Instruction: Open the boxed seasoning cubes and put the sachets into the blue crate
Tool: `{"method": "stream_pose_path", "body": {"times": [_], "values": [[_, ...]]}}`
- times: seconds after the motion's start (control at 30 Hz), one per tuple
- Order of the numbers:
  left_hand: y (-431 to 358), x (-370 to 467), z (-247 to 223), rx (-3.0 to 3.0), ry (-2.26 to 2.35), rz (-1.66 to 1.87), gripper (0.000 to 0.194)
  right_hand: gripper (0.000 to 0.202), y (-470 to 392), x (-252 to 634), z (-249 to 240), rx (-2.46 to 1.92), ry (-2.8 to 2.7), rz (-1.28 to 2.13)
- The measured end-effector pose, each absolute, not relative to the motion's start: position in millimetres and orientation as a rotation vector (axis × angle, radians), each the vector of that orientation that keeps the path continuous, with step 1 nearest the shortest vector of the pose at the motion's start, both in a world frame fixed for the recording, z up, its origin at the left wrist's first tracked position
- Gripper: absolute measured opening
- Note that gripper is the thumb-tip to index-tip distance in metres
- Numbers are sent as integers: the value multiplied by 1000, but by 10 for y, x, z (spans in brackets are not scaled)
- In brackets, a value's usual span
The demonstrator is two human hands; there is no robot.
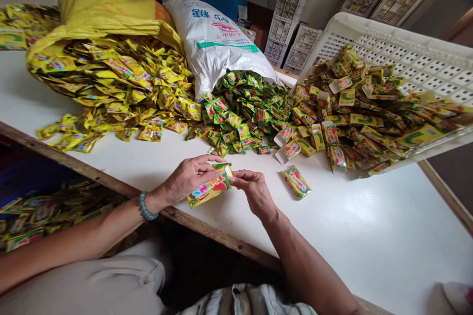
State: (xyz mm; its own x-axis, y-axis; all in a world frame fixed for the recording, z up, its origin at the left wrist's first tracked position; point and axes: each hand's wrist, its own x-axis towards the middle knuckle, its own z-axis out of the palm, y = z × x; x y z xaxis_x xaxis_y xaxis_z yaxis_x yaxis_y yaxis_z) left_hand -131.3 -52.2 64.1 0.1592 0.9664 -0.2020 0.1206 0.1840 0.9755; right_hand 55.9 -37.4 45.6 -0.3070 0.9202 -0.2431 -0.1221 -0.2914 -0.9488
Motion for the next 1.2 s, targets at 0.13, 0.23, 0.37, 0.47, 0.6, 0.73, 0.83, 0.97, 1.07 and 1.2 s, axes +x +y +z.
{"method": "stream_pose_path", "body": {"times": [0.13, 0.23, 0.37, 0.47, 0.6, 0.73, 0.83, 0.97, 1.07, 1.2], "values": [[-535, -1321, 658, 1240, 1280, 936, 52, 24, -430, 551, 442, -1092, -1291, 1646], [-541, -1336, 625, 1270, 1301, 967, 50, 28, -502, 510, 434, -1057, -1344, 1585], [-550, -1360, 584, 1223, 1266, 974, 52, 29, -588, 450, 420, -1047, -1466, 1447], [-553, -1367, 597, 1182, 1234, 969, 52, 29, -607, 414, 400, -1084, -1573, 1305], [-564, -1376, 635, 1155, 1216, 994, 51, 36, -648, 346, 354, -1085, -1620, 1178], [-603, -1415, 638, 1116, 1220, 971, 53, 36, -741, 268, 308, -1056, -1727, 1041], [-644, -1451, 630, 1064, 1213, 973, 54, 36, -766, 226, 284, -1031, -1748, 1014], [-676, -1466, 672, 1031, 1213, 989, 53, 38, -726, 198, 290, -1021, -1700, 1136], [-666, -1506, 740, 1058, 1258, 987, 55, 47, -746, 178, 329, -1004, -1761, 1136], [-710, -1834, 745, 1192, 1383, 825, 50, 49, -795, 150, 336, -803, -2074, 1000]]}}
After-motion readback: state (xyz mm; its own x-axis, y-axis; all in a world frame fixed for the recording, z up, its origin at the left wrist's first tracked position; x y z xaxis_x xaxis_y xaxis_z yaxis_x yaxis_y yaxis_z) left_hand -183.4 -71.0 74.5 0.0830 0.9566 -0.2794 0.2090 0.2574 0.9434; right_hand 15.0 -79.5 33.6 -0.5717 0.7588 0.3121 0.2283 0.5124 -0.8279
